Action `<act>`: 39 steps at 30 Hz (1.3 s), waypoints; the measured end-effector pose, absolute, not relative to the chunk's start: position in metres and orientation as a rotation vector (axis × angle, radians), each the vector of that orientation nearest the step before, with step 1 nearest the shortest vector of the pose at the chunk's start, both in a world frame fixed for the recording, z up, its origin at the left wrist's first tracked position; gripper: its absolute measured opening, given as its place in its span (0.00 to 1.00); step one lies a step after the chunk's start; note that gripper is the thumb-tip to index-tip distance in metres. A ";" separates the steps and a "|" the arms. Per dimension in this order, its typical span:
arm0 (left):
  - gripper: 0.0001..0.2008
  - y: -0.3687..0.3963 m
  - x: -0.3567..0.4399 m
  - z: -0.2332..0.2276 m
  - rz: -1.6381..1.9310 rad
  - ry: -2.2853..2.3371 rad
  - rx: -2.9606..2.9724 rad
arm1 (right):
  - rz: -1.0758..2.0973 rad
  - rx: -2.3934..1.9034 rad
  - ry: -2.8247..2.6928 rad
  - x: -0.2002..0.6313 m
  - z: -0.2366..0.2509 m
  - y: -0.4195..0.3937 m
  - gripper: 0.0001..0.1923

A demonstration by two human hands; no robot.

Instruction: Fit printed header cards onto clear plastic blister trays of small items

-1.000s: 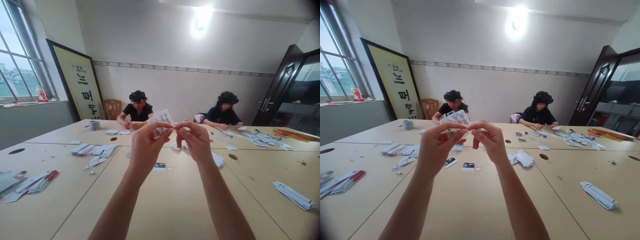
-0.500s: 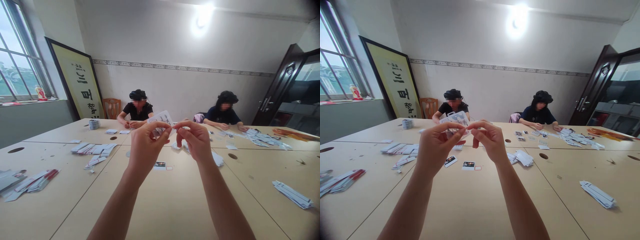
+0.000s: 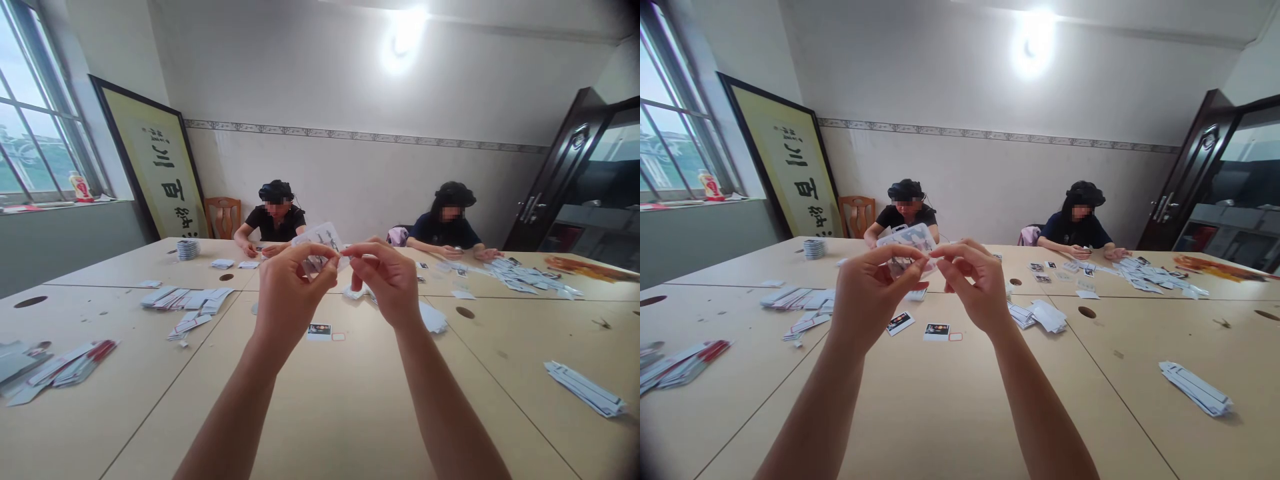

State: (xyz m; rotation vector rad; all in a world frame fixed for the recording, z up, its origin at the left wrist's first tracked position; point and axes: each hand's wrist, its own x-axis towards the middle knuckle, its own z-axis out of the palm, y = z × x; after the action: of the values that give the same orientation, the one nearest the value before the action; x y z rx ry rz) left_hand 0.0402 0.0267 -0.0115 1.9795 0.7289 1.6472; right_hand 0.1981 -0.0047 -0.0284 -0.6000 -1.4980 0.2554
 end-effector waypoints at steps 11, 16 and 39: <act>0.06 0.028 0.039 -0.011 1.633 0.703 2.006 | -0.033 -0.699 -1.465 0.192 -0.031 -0.006 0.10; 0.06 0.028 0.040 -0.011 1.669 0.718 2.006 | -0.053 -0.704 -1.476 0.191 -0.031 -0.007 0.12; 0.06 0.030 0.041 -0.008 1.471 0.647 2.007 | -0.244 -0.764 -1.559 0.198 -0.026 -0.015 0.08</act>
State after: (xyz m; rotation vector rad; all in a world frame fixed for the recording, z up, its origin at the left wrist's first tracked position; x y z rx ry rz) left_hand 0.0405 0.0296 -0.0084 2.0071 0.6473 1.4711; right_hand 0.1983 -0.0150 -0.0256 -0.7642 -1.5589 -0.2439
